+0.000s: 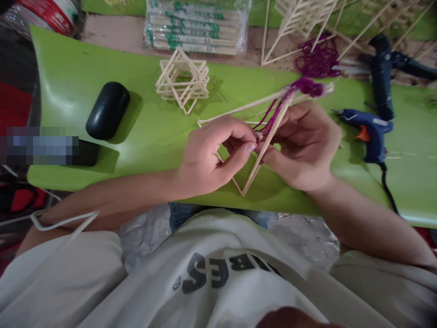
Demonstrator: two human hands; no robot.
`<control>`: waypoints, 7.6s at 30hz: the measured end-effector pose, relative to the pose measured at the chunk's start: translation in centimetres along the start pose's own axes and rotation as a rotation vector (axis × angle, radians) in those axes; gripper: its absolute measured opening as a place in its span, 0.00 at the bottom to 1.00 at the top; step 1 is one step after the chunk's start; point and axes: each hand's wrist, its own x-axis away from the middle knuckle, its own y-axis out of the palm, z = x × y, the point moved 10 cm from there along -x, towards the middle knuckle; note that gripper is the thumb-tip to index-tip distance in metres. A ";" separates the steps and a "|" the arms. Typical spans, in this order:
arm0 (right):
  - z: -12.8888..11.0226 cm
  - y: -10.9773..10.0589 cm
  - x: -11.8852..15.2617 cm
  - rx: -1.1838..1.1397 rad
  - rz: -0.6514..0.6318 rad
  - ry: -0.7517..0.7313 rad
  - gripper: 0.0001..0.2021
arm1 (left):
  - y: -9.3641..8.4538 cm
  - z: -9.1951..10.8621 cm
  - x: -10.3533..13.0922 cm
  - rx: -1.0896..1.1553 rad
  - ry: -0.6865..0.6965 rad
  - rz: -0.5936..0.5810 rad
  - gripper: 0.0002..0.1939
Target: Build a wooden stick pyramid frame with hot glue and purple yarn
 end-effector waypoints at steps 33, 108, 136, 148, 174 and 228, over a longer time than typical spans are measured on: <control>-0.1 -0.5 -0.2 0.096 -0.062 -0.060 0.29 | -0.4 -0.3 0.4 0.080 -0.067 0.035 0.03; -6.5 1.3 0.8 0.783 -0.092 -0.721 0.17 | 0.2 -2.7 0.1 0.389 -0.371 0.117 0.05; -0.6 0.3 -1.1 0.070 -0.052 -0.077 0.04 | 1.6 0.5 -1.3 0.206 -0.259 -0.027 0.21; 1.8 0.5 -1.1 -0.160 -0.048 0.115 0.14 | -1.4 0.5 -0.7 0.076 0.170 0.162 0.14; 1.3 0.1 -0.3 0.000 -0.041 0.110 0.11 | -0.2 -2.5 0.3 0.263 -0.194 0.095 0.19; -0.5 -0.2 0.0 0.134 -0.018 -0.035 0.12 | 0.7 -3.3 -0.8 0.336 -0.416 0.037 0.22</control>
